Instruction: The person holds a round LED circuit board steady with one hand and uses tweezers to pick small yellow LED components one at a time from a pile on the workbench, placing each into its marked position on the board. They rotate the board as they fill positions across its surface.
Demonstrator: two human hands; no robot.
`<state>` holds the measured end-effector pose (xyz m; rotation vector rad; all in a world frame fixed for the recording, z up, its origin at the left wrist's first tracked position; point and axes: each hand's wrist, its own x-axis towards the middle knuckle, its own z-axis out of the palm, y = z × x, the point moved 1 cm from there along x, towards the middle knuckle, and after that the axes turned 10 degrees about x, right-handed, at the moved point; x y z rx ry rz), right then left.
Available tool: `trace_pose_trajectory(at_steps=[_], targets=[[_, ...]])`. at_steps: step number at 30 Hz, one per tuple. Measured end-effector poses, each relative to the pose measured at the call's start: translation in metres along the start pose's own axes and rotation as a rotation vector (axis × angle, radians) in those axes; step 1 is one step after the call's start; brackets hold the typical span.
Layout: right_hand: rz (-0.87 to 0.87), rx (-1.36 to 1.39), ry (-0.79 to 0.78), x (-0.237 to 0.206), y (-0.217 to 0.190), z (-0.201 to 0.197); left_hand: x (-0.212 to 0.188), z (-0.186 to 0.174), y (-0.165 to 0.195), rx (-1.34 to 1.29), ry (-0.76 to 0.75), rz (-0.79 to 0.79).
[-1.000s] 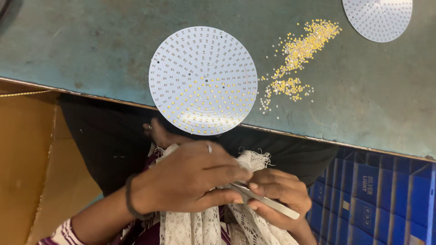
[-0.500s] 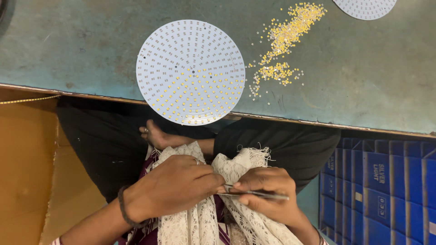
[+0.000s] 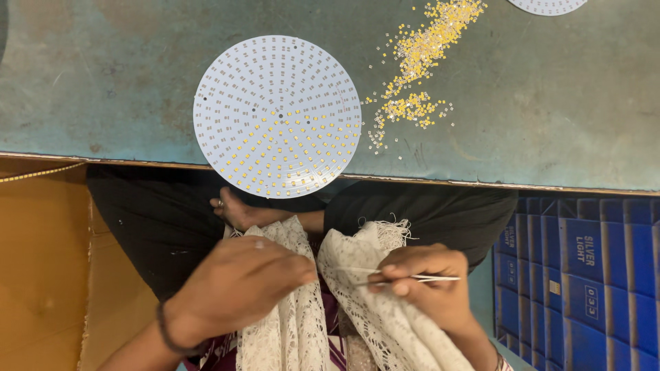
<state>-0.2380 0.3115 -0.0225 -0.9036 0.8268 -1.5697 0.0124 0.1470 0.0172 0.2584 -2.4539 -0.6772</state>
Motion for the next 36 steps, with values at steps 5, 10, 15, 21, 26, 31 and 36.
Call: trace_pose_trajectory(at_steps=[5,10,15,21,26,31,36], targets=[[0.015,-0.042,-0.012,-0.001,0.002,0.005,0.002,0.004,0.010,-0.073,-0.025,0.038],[0.034,-0.130,0.016,-0.002,0.009,0.008,0.007,0.019,0.007,-0.032,0.046,0.102],[0.014,-0.191,-0.010,-0.011,0.006,-0.011,-0.014,0.032,0.000,0.055,0.081,0.080],[-0.270,0.063,0.341,-0.006,-0.008,-0.051,-0.036,0.058,-0.032,-0.597,-0.124,-0.779],[-0.208,-0.007,0.357,0.000,0.005,-0.049,-0.036,0.072,-0.047,-1.019,0.126,-0.724],[-0.216,-0.067,0.368,0.003,0.005,-0.052,-0.045,0.032,-0.068,-0.943,0.310,-0.652],[-0.266,-0.125,0.365,0.012,0.017,-0.064,-0.030,-0.037,-0.105,-0.749,0.178,-1.067]])
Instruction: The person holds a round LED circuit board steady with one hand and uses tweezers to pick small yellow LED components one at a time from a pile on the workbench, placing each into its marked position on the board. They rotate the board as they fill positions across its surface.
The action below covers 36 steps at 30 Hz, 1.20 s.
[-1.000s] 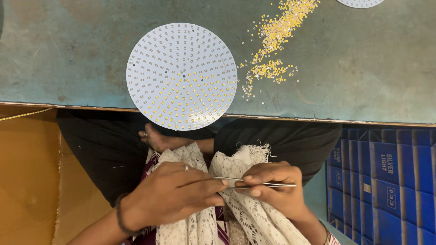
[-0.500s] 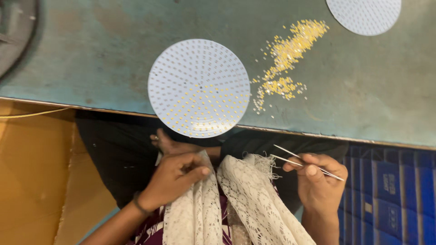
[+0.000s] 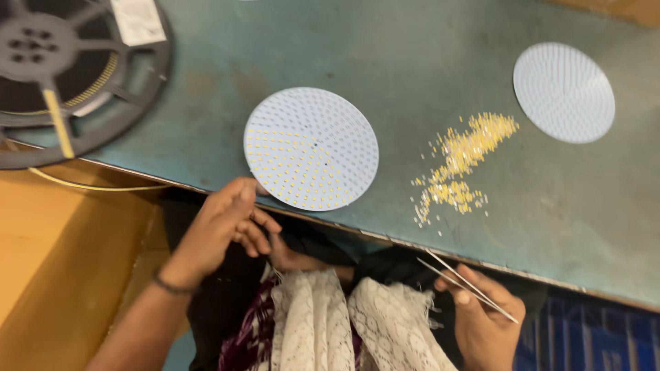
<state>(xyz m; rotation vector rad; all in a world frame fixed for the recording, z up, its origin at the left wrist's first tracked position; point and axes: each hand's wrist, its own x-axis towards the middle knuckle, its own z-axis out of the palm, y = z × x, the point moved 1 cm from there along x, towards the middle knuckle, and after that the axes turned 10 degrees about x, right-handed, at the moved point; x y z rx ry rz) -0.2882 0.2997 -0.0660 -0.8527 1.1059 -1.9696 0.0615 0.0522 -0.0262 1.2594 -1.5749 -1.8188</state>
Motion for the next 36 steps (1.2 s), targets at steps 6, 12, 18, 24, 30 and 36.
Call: trace_pose_trajectory(at_steps=[6,12,18,24,30,36], targets=[[-0.181,0.104,-0.085,0.025,0.009,-0.030,0.068,-0.056,0.064,0.589,-0.012,-0.215],[-0.185,0.313,-0.151,0.050,-0.006,-0.060,0.117,-0.087,0.097,0.885,0.446,0.180],[-0.370,-0.161,0.059,0.058,-0.010,-0.055,0.149,-0.080,0.085,0.252,0.107,0.177],[-0.364,-0.680,0.182,0.083,-0.022,-0.047,0.188,-0.054,0.104,0.316,-0.165,0.175],[-0.415,-0.971,0.276,0.088,-0.016,-0.033,0.222,-0.024,0.132,0.687,-0.120,0.488],[-0.336,-0.959,0.540,0.084,-0.022,-0.039,0.216,-0.017,0.108,0.555,-0.165,0.561]])
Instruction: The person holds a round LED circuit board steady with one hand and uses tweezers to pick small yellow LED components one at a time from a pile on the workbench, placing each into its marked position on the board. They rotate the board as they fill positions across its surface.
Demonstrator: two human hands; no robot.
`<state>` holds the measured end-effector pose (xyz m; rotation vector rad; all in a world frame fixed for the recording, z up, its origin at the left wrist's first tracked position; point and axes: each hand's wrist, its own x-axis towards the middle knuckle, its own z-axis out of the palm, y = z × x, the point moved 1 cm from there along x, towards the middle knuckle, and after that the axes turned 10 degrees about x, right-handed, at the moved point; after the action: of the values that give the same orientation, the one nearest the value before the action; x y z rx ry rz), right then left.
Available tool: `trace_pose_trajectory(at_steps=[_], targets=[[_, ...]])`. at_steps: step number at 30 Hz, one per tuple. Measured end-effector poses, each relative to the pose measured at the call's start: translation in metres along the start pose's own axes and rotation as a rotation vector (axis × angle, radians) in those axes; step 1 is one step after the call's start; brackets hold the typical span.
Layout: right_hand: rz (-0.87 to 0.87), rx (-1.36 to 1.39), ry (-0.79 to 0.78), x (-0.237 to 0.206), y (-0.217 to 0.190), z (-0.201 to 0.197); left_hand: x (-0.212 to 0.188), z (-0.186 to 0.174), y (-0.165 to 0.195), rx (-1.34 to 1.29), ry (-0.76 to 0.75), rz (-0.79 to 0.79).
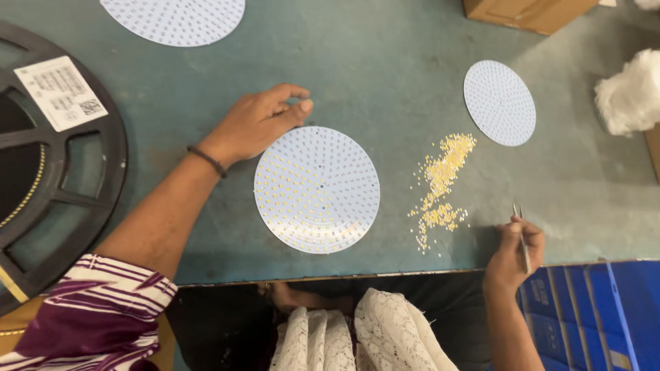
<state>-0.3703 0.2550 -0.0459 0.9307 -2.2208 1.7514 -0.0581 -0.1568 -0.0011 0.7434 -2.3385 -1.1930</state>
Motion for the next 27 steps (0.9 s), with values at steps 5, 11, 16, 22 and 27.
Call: trace_pose_trajectory(at_steps=[5,11,16,22,27], targets=[[0.036,0.489,-0.226,-0.027,-0.033,0.003,-0.003,0.003,-0.007,0.011,0.056,0.042],[-0.496,0.087,-1.400,-0.054,-0.101,0.017,-0.006,0.003,-0.020,0.022,0.184,0.025],[-0.554,0.034,-1.555,-0.009,-0.109,0.064,-0.007,0.008,-0.018,0.011,0.266,-0.004],[-0.500,0.122,-1.389,0.038,-0.096,0.113,-0.010,-0.003,-0.002,0.052,0.296,0.077],[-0.378,0.224,-1.101,0.038,-0.090,0.118,-0.008,-0.005,0.001,-0.035,0.292,0.192]])
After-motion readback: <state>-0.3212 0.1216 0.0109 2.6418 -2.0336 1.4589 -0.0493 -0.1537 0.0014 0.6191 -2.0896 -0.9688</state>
